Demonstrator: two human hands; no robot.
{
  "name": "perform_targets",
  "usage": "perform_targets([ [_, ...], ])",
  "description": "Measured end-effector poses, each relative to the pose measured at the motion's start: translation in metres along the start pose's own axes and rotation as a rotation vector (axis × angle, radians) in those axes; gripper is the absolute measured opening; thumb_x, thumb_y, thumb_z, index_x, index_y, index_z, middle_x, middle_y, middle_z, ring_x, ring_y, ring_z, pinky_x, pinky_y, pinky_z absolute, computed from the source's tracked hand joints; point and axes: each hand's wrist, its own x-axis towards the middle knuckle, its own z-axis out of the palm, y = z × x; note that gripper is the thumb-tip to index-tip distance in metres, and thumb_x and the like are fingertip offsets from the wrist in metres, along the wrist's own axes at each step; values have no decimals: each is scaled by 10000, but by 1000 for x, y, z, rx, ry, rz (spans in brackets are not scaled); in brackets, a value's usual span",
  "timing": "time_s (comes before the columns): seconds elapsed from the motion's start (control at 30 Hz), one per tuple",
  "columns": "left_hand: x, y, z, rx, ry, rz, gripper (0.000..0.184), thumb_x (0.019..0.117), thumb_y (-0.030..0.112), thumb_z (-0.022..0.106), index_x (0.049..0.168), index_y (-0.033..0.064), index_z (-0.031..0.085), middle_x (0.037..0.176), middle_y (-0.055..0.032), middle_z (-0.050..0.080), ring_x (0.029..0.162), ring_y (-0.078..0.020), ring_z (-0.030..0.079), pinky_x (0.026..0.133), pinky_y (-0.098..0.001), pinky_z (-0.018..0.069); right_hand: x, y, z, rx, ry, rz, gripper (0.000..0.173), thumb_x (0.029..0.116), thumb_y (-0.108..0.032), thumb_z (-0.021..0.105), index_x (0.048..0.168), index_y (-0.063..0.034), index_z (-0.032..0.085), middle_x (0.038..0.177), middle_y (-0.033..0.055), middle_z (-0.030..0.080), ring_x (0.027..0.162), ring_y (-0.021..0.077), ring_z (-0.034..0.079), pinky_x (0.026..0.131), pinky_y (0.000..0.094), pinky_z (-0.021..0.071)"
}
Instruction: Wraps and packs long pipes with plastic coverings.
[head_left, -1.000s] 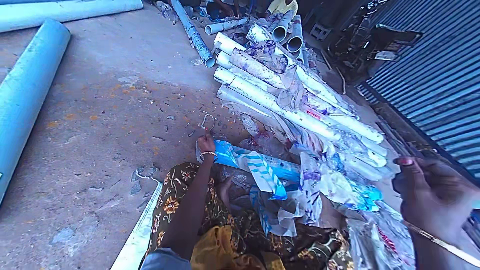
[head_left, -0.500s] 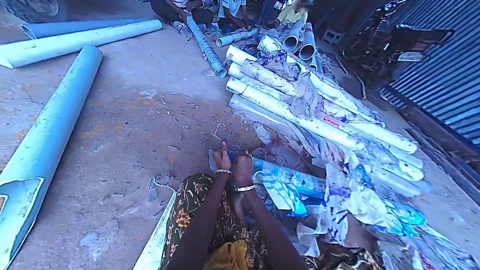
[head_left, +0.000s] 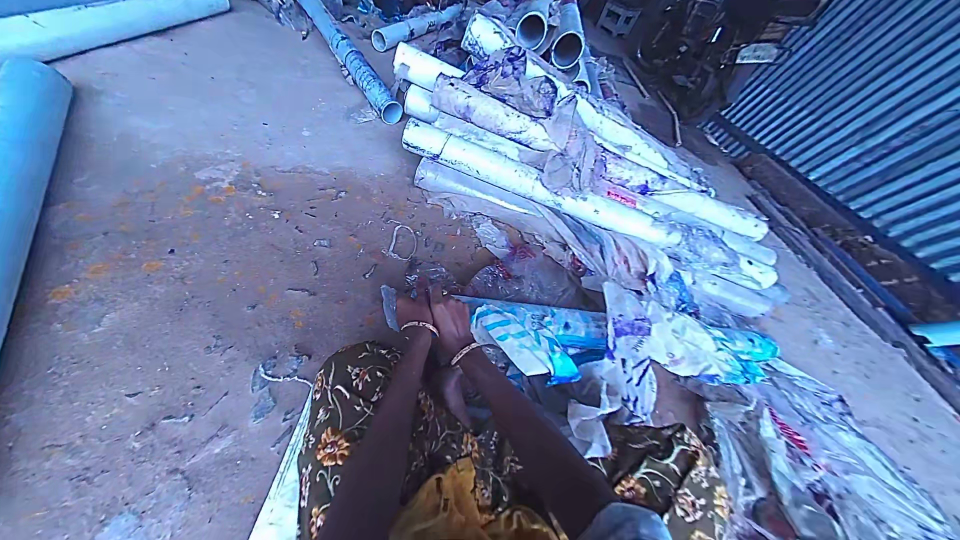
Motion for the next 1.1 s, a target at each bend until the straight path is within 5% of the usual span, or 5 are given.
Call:
perform_targets([
  [0.4, -30, 16, 2, 128, 138, 557, 368, 1094, 111, 397, 1265, -104, 641, 1118, -340, 691, 1098, -499, 664, 1007, -601, 457, 26, 73, -46, -147, 356, -414, 252, 967, 36, 545, 1150, 32, 718, 724, 238, 676, 689, 445, 701, 607, 530, 542],
  [0.7, -16, 13, 11, 139, 37, 452, 345, 1100, 96, 379, 1294, -42, 628, 1173, -312, 682, 1139, -483, 648, 1013, -612, 453, 54, 91, -52, -78, 31, -214, 371, 1099, -308, 478, 1208, -2, 657, 963, 264, 703, 940, 467, 693, 806, 609, 520],
  [0.83, -11, 12, 9, 157, 24, 325, 353, 1105, 116, 378, 1329, -21, 614, 1198, -303, 677, 1162, -468, 641, 1023, -592, 451, 21, 93, -62, 394, 261, -198, 366, 1095, -271, 471, 1105, 56, 636, 780, 186, 590, 714, 333, 588, 688, 519, 470],
  [1.0, -6, 9, 10, 119, 48, 351, 339, 1075, 164, 497, 1321, -39, 611, 1189, -313, 675, 1157, -471, 639, 1026, -602, 445, -49, 122, -63, 134, 143, 147, 974, 829, -472, 819, 1545, 21, 380, 1432, 337, 516, 1336, 490, 504, 1106, 632, 364],
  [1.1, -3, 0, 15, 86, 71, 425, 344, 1045, 129, 545, 1328, -57, 605, 1270, -293, 655, 1239, -435, 608, 1079, -561, 420, -78, 148, -35, -8, -120, 351, 835, 976, -354, 675, 1620, -50, 239, 1524, 313, 433, 1383, 470, 469, 1108, 626, 353],
])
